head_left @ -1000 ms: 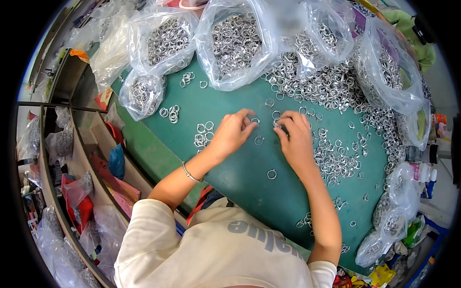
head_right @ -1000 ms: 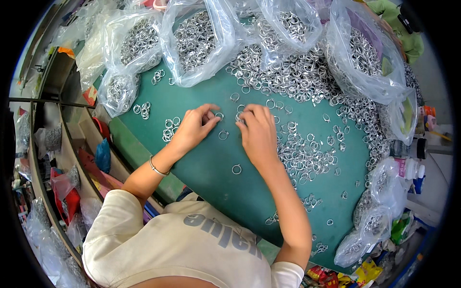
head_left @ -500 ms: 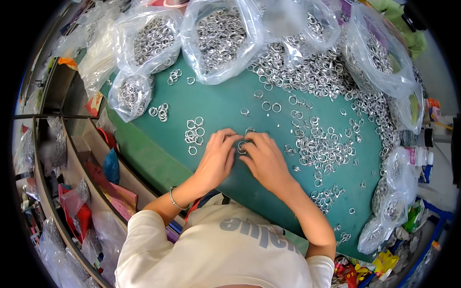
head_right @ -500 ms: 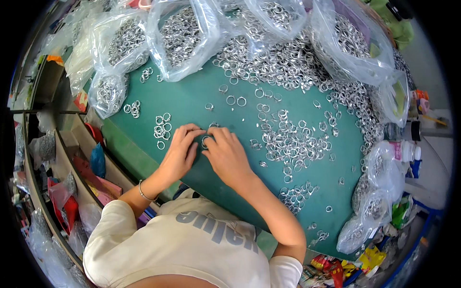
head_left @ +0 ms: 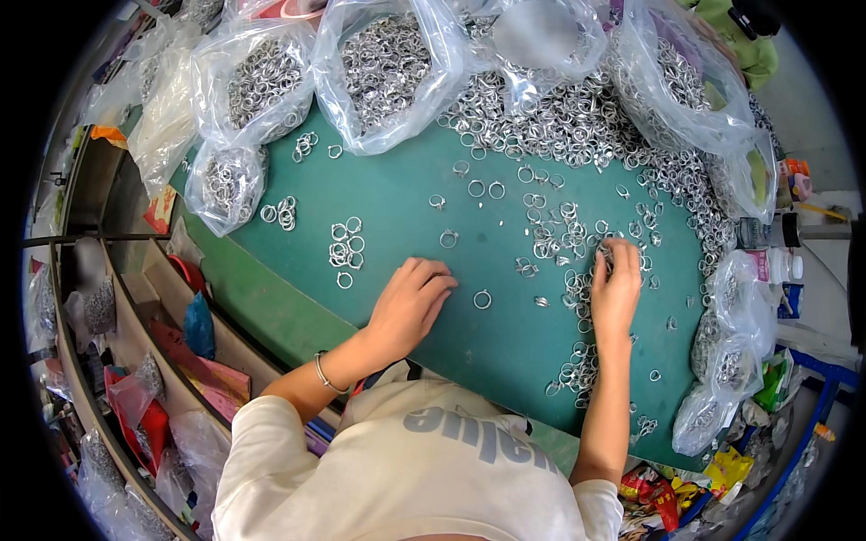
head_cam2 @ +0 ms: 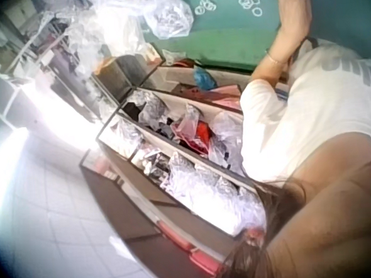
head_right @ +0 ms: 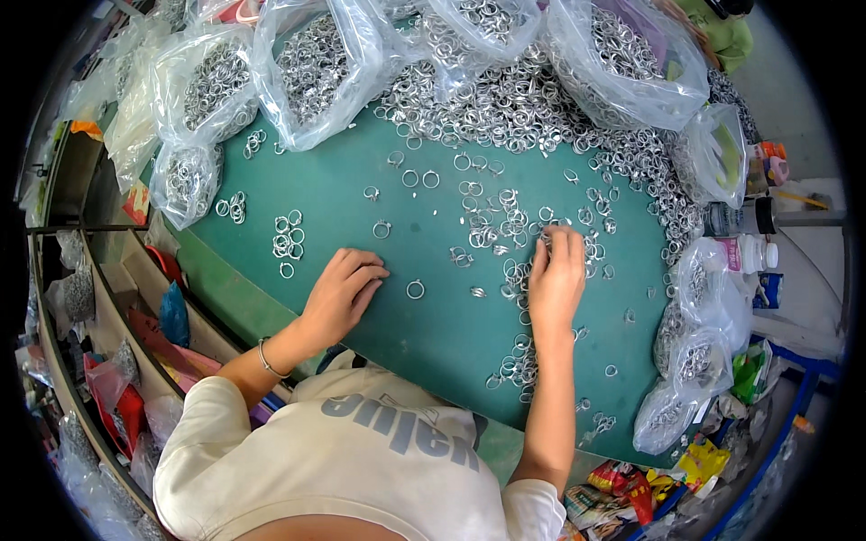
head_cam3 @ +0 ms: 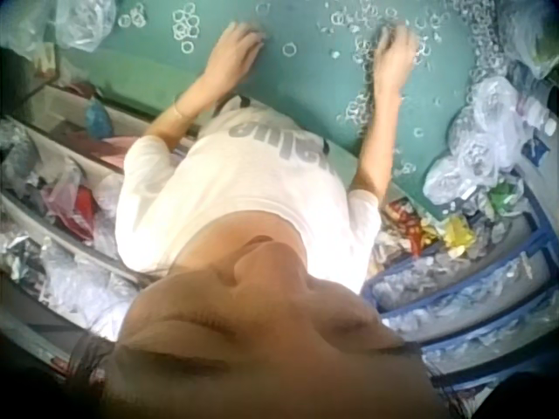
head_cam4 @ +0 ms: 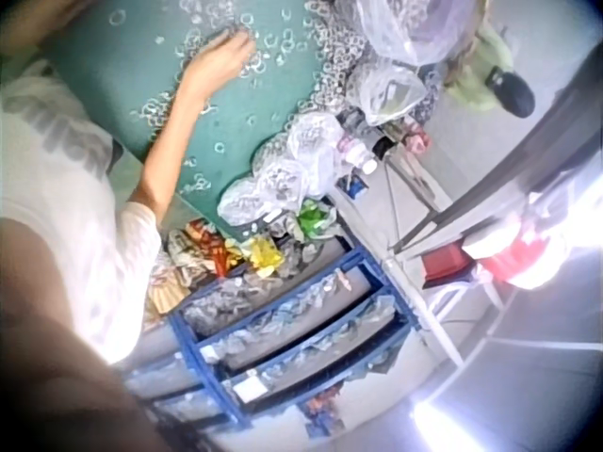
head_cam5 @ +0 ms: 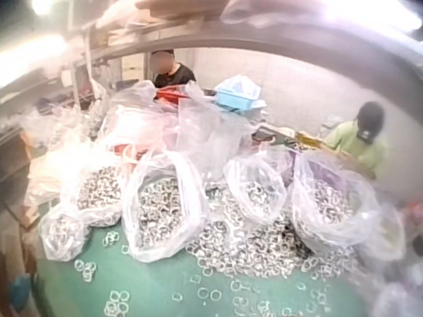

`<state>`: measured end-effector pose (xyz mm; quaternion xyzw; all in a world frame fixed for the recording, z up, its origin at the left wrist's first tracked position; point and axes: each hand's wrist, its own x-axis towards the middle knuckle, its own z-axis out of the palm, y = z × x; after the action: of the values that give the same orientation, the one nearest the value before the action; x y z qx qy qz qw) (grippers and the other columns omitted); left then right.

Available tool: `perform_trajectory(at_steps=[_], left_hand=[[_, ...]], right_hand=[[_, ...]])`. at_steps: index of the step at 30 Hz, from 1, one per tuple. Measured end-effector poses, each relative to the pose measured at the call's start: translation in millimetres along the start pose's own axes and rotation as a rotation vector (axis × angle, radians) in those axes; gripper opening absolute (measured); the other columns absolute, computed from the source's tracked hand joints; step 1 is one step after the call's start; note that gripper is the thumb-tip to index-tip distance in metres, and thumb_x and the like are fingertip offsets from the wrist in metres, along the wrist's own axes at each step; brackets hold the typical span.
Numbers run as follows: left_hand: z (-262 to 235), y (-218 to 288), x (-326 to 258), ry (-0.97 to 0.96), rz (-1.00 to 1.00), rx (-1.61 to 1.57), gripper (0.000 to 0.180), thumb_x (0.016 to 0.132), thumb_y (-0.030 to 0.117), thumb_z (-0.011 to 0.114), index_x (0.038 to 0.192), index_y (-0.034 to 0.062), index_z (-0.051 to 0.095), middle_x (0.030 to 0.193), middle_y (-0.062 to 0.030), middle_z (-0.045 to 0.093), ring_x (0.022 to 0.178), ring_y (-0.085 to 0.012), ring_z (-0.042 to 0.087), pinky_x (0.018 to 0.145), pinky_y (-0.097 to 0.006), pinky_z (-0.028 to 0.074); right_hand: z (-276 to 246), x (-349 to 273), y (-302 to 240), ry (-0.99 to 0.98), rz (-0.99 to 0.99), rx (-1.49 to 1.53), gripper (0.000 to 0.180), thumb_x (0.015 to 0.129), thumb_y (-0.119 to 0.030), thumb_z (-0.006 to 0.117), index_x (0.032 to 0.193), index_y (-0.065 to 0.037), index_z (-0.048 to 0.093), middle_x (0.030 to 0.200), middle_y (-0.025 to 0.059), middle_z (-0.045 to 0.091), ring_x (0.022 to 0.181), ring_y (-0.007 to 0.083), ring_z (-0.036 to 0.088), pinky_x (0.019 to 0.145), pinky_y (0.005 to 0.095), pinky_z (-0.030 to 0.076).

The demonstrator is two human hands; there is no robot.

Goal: The person sorts small metal rings on a green table by hand, moving them between piles and handling several rings at a time.

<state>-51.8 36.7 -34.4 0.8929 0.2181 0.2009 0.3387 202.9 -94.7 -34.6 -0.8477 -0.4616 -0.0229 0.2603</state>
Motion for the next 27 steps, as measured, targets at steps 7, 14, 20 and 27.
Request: perform_trajectory(at_steps=[7,14,20,27], left_hand=[[1.8,8.4,5.4,0.030,-0.097,-0.061,0.016,0.082,-0.004,0.059,0.097,0.0002,0.061,0.088,-0.0106,0.058,0.078,-0.0269,0.055,0.071,-0.034,0.046],[3.6,12.2,12.8,-0.067,-0.367,-0.540,0.015,0.089,-0.002,0.053,0.101,0.0000,0.062,0.082,-0.0087,0.056,0.065,-0.0148,0.055,0.061,-0.028,0.045],[7.9,11.1,16.3,-0.067,-0.225,-0.401,0.016,0.088,-0.003,0.053,0.102,0.0005,0.061,0.086,-0.0084,0.056,0.069,-0.0141,0.055,0.062,-0.026,0.045],[5.8,7.4,11.9,-0.135,-0.488,-0.765,0.016,0.089,-0.001,0.052,0.102,0.0004,0.061,0.089,-0.0044,0.059,0.073,-0.0120,0.054,0.067,-0.025,0.045]], right_hand=[[-10.1,3.8,-43.7,-0.086,-0.214,-0.012,0.035,0.075,-0.004,0.068,0.109,-0.005,0.059,0.110,0.0104,0.054,0.103,0.0285,0.048,0.088,0.0418,0.037],[-3.8,9.6,-4.9,-0.070,-0.082,0.109,0.010,0.079,-0.003,0.063,0.089,-0.004,0.064,0.091,0.0072,0.059,0.088,0.0248,0.052,0.078,0.0362,0.039],[-2.1,8.9,-24.9,0.041,-0.156,0.015,0.009,0.077,-0.005,0.066,0.085,-0.004,0.062,0.091,0.0076,0.057,0.087,0.0263,0.051,0.076,0.0372,0.038],[14.1,5.7,-43.0,-0.049,-0.150,-0.006,0.014,0.073,-0.008,0.071,0.082,-0.004,0.061,0.090,0.0077,0.057,0.087,0.0253,0.050,0.077,0.0369,0.036]])
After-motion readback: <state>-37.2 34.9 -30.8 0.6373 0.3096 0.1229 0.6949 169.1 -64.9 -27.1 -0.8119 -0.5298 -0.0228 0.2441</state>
